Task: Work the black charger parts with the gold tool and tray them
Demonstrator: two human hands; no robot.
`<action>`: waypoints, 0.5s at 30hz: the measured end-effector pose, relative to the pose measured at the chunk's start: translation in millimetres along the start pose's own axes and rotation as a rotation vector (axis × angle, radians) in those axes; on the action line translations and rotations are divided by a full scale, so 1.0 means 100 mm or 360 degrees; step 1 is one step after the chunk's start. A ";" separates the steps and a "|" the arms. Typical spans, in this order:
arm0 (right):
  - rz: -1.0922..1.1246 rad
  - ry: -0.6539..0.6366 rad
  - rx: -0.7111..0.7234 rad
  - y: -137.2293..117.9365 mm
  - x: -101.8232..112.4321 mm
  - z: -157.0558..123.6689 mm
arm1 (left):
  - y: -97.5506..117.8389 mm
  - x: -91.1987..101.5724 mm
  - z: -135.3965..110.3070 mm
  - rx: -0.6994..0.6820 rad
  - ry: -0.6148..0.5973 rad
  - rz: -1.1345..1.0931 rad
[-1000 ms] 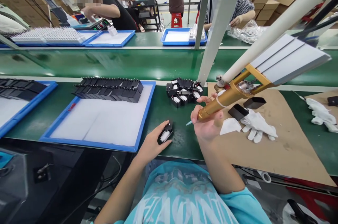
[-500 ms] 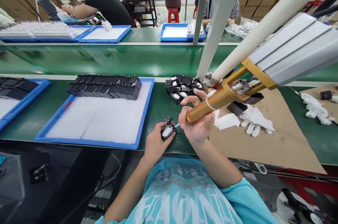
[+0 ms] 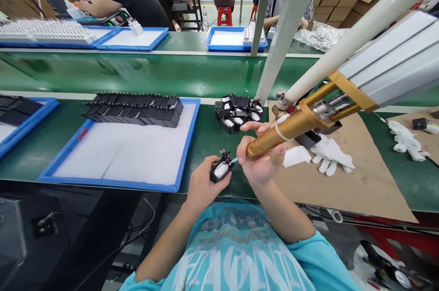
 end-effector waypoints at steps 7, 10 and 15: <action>0.0053 -0.0003 -0.0061 0.01 -0.05 0.02 | -0.07 -0.06 0.01 0.0129 -0.0074 -0.0115; 0.0016 0.0014 -0.0060 0.02 -0.07 0.01 | -0.09 -0.15 0.05 0.0160 -0.0077 -0.0140; -0.0015 -0.0013 -0.0094 0.07 -0.12 -0.02 | 0.00 -0.27 0.13 0.0048 -0.0024 -0.0229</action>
Point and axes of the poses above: each hand's wrist, its own z-axis towards the middle knuckle, its own x-axis out of the back of the hand, y = z × x, the point moved 5 cm from there along z, towards the middle knuckle, and after that the axes turned 11 degrees about z, right-handed, at the moved point
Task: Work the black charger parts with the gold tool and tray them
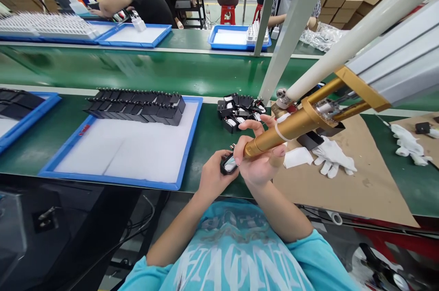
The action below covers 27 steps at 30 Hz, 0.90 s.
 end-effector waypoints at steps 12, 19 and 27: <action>0.0069 -0.0060 0.0014 0.01 0.00 0.00 | 0.01 -0.05 0.01 -0.0231 0.0205 -0.0168; -0.0065 0.0035 0.0040 -0.02 0.11 0.06 | -0.11 -0.09 0.09 -0.0100 0.0035 -0.0015; -0.0922 0.0279 0.0463 -0.36 0.93 0.14 | -0.33 -0.09 0.04 -0.0094 0.0006 -0.0267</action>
Point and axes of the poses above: each hand's wrist, its own z-axis towards the middle knuckle, its own x-axis out of the back of the hand, y = z × x, the point moved 5 cm from there along z, towards the middle knuckle, and after that the axes turned 11 degrees about z, right-handed, at the moved point
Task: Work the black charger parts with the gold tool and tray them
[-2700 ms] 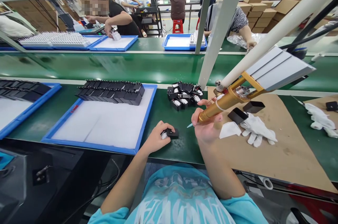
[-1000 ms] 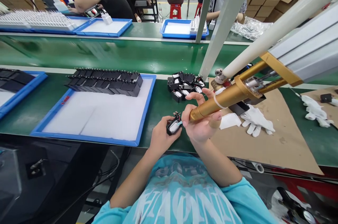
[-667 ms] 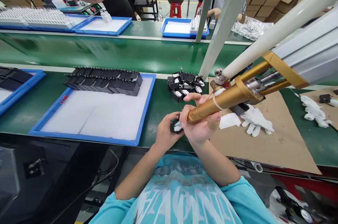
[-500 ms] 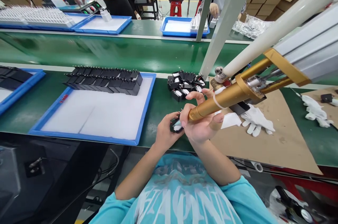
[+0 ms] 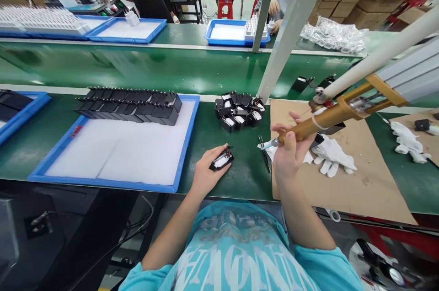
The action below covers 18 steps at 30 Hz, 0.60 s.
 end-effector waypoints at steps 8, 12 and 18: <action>-0.0872 -0.0040 0.0079 -0.03 0.67 0.14 | 0.20 -0.03 0.02 -0.0059 -0.0056 -0.0188; -0.1258 -0.0548 0.0323 -0.06 0.66 -0.06 | 0.26 0.00 0.04 -0.0030 -0.0095 -0.0131; -0.1704 -0.1988 0.0348 0.24 0.46 -0.38 | 0.31 0.02 0.05 -0.0040 -0.0123 -0.0085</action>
Point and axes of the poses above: each hand's wrist, its own z-axis towards the middle knuckle, its own x-axis out of the back of the hand, y = z × x, the point moved 5 cm from there along z, towards the middle knuckle, and after that the axes turned 11 degrees about z, right-handed, at the moved point
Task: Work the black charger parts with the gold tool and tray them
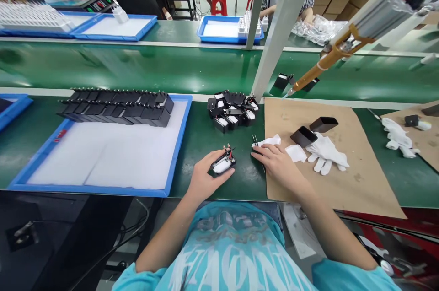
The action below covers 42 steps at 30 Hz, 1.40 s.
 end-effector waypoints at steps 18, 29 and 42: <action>0.1637 0.1061 0.0462 -0.80 0.37 0.07 | 0.16 -0.05 0.00 -0.0061 -0.0050 -0.0050; 0.1598 0.1007 0.0453 -0.79 0.28 0.02 | 0.19 -0.03 -0.04 -0.0138 -0.0032 -0.0113; 0.1538 0.1110 0.0490 -0.80 0.33 0.03 | 0.20 -0.02 -0.03 -0.0063 -0.0083 -0.0027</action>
Point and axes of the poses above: each hand's wrist, its own z-axis towards the middle knuckle, its own x-axis out of the back of the hand, y = z × x, the point moved 5 cm from there along z, towards the middle knuckle, and after that the axes turned 11 degrees about z, right-handed, at the moved point
